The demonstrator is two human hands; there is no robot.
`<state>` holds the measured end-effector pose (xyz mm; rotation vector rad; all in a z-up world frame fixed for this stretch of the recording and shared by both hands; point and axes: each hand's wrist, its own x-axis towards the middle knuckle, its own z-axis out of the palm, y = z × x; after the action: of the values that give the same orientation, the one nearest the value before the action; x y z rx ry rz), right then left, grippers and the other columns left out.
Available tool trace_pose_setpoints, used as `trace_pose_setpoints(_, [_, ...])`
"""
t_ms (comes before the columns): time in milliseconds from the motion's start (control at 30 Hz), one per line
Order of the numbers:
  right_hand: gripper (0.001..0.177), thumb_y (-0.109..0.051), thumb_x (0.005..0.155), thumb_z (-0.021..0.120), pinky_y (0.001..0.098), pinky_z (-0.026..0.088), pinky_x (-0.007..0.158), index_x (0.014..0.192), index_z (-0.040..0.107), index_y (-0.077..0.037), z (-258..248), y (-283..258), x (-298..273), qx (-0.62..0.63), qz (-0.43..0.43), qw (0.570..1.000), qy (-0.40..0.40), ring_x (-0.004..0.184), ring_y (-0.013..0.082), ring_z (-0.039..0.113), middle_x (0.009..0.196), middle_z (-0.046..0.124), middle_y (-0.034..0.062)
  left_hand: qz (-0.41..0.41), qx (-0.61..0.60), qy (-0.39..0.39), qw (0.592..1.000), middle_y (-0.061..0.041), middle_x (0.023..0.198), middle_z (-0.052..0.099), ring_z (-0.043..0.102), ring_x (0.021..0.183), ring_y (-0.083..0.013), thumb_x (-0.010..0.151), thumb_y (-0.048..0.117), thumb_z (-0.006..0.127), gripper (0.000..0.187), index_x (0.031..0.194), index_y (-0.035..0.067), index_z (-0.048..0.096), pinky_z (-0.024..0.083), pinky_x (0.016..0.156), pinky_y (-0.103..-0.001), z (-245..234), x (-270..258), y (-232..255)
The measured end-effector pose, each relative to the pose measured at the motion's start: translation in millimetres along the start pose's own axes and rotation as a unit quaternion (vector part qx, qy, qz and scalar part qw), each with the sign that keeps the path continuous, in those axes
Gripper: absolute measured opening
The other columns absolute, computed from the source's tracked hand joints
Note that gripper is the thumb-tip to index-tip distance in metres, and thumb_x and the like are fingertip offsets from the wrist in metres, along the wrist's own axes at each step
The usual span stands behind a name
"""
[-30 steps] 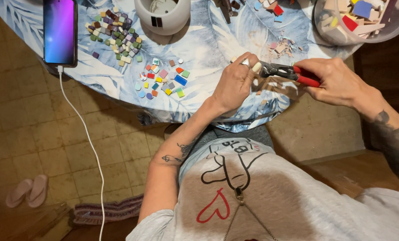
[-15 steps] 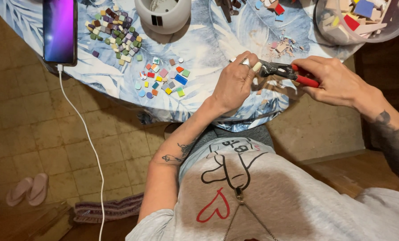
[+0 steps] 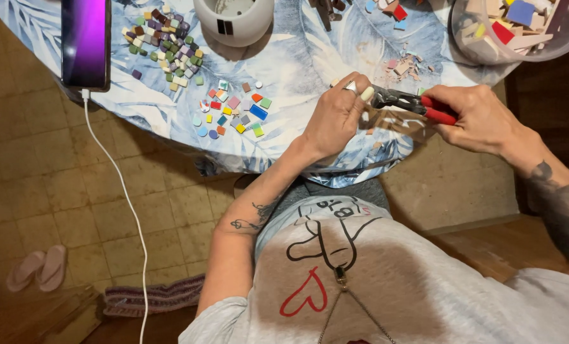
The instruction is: Cutting small mosaic tiles into smaller pieces using mosaic nippers
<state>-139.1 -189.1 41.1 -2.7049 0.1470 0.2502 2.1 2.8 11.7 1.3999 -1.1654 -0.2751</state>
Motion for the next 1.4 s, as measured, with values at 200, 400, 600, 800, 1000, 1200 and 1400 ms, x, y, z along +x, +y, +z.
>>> trace_pose_setpoints(200, [0.032,-0.011,0.072,0.055,0.0310,0.040,0.058,0.101,0.057,-0.001,5,-2,1,0.077,-0.032,0.992,0.092,0.058,0.0181,0.050,0.073,0.058,0.0095,-0.030,0.006,0.027,0.999,-0.005,0.068,0.040,0.040,0.054,-0.0131,0.089,0.017,0.030,0.026,0.067,0.005,0.039,0.033,0.046,-0.027,-1,-2,3])
trace_pose_setpoints(400, [0.023,-0.007,0.080,0.057,0.0323,0.043,0.074,0.101,0.054,0.002,48,13,20,0.373,-0.069,0.896,0.232,0.080,0.0217,0.057,0.088,0.058,0.0164,-0.147,-0.128,0.114,0.974,-0.008,0.067,0.062,0.064,0.061,-0.0181,0.086,0.020,0.050,0.015,0.079,0.009,0.060,0.051,0.052,-0.023,-20,-7,15])
trace_pose_setpoints(600, [0.019,-0.004,0.081,0.052,0.0187,0.038,0.042,0.097,0.050,0.005,53,-9,49,0.521,-0.062,0.814,0.249,0.046,0.0112,0.044,0.069,0.050,0.0137,-0.266,-0.198,0.167,0.929,-0.011,0.078,0.066,0.062,0.066,-0.0130,0.082,0.019,0.056,0.014,0.089,0.009,0.062,0.051,0.051,-0.020,-38,3,25])
trace_pose_setpoints(800, [0.023,-0.012,0.079,0.055,0.0280,0.042,0.055,0.091,0.053,0.008,51,-5,56,0.447,-0.088,0.852,0.259,0.056,0.0174,0.049,0.070,0.053,0.0163,-0.354,-0.241,0.177,0.886,-0.012,0.080,0.066,0.064,0.071,-0.0166,0.086,0.025,0.047,0.024,0.092,0.007,0.061,0.052,0.055,-0.022,-50,10,27])
trace_pose_setpoints(1000, [0.030,-0.009,0.079,0.053,0.0282,0.045,0.056,0.102,0.047,0.009,62,5,59,0.518,-0.085,0.809,0.264,0.063,0.0179,0.050,0.077,0.051,0.0196,-0.326,-0.316,0.209,0.866,-0.022,0.090,0.062,0.060,0.084,-0.0282,0.090,0.019,0.037,0.031,0.101,-0.004,0.055,0.052,0.069,-0.033,-34,4,1])
trace_pose_setpoints(1200, [0.031,-0.009,0.077,0.055,0.0276,0.043,0.056,0.100,0.047,0.010,54,2,60,0.533,-0.067,0.804,0.255,0.061,0.0164,0.049,0.078,0.051,0.0195,-0.306,-0.336,0.184,0.871,-0.026,0.099,0.058,0.056,0.094,-0.0307,0.091,0.017,0.034,0.033,0.111,-0.006,0.048,0.049,0.078,-0.037,-33,9,-1])
trace_pose_setpoints(1400, [0.032,-0.008,0.075,0.055,0.0276,0.043,0.055,0.099,0.047,0.011,54,10,62,0.535,-0.062,0.805,0.250,0.061,0.0182,0.050,0.076,0.051,0.0196,-0.284,-0.348,0.166,0.878,-0.025,0.102,0.057,0.055,0.098,-0.0302,0.088,0.007,0.040,0.029,0.113,-0.004,0.048,0.048,0.080,-0.035,-26,10,-11])
